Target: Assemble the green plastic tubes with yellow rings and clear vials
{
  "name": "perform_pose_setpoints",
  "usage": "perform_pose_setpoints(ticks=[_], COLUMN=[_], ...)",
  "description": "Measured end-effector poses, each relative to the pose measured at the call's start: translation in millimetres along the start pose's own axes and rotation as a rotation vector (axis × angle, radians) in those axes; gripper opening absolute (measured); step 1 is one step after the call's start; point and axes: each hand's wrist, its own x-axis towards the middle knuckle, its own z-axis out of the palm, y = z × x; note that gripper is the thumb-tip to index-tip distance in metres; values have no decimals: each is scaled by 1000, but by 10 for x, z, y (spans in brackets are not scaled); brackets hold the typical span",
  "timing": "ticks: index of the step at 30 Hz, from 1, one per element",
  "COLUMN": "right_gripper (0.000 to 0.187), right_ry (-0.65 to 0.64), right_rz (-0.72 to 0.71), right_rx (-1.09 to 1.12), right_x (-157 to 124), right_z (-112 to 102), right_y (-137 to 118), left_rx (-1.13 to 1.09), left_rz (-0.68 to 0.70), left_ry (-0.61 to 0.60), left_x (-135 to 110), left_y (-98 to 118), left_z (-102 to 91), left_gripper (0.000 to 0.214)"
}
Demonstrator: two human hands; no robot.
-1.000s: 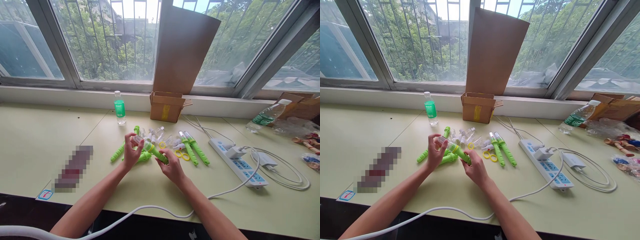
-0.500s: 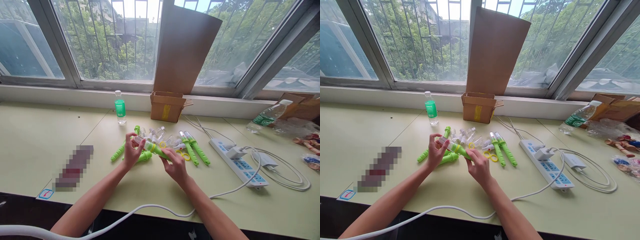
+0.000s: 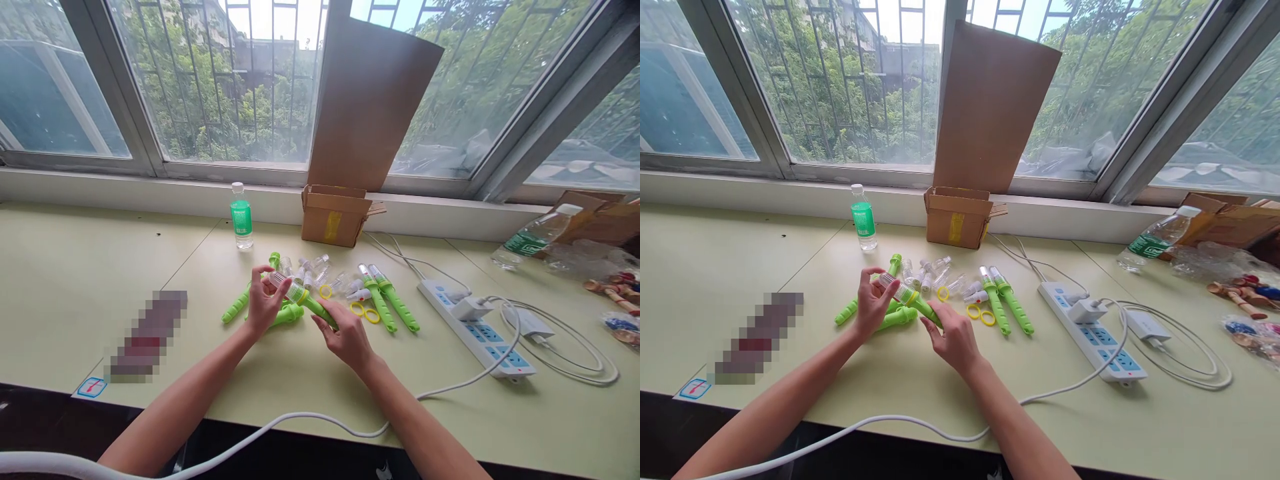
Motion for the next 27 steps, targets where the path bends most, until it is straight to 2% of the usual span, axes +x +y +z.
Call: perform_pose_setpoints(ticks=[4, 8, 11, 15, 19, 22, 27], right_gripper=[24, 19, 24, 30, 18, 25, 31], right_ry=[31, -27, -77, -25, -32, -50, -25], right_rz=[77, 82, 105, 161, 157, 140, 194], right_rx=[77, 113, 150, 190, 148, 145, 169], right_x=[-12, 8, 19, 6, 11, 27, 27], right_z=[3, -31, -37, -10, -12, -24, -25], right_y=[1, -25, -43, -51, -41, -36, -49], left_rx=[-13, -38, -52, -58, -77, -79, -63], left_rz=[-11, -16, -28, -36, -40, -38, -32], left_ry=[7, 2, -19, -14, -8, -29, -29], left_x=[4, 8, 3, -5, -5, -10, -20], left_y=[-2, 12, 34, 60, 56, 46, 53], left_z=[6, 9, 13, 20, 25, 30, 31], left_gripper=[44, 44, 44, 43, 44, 43, 41])
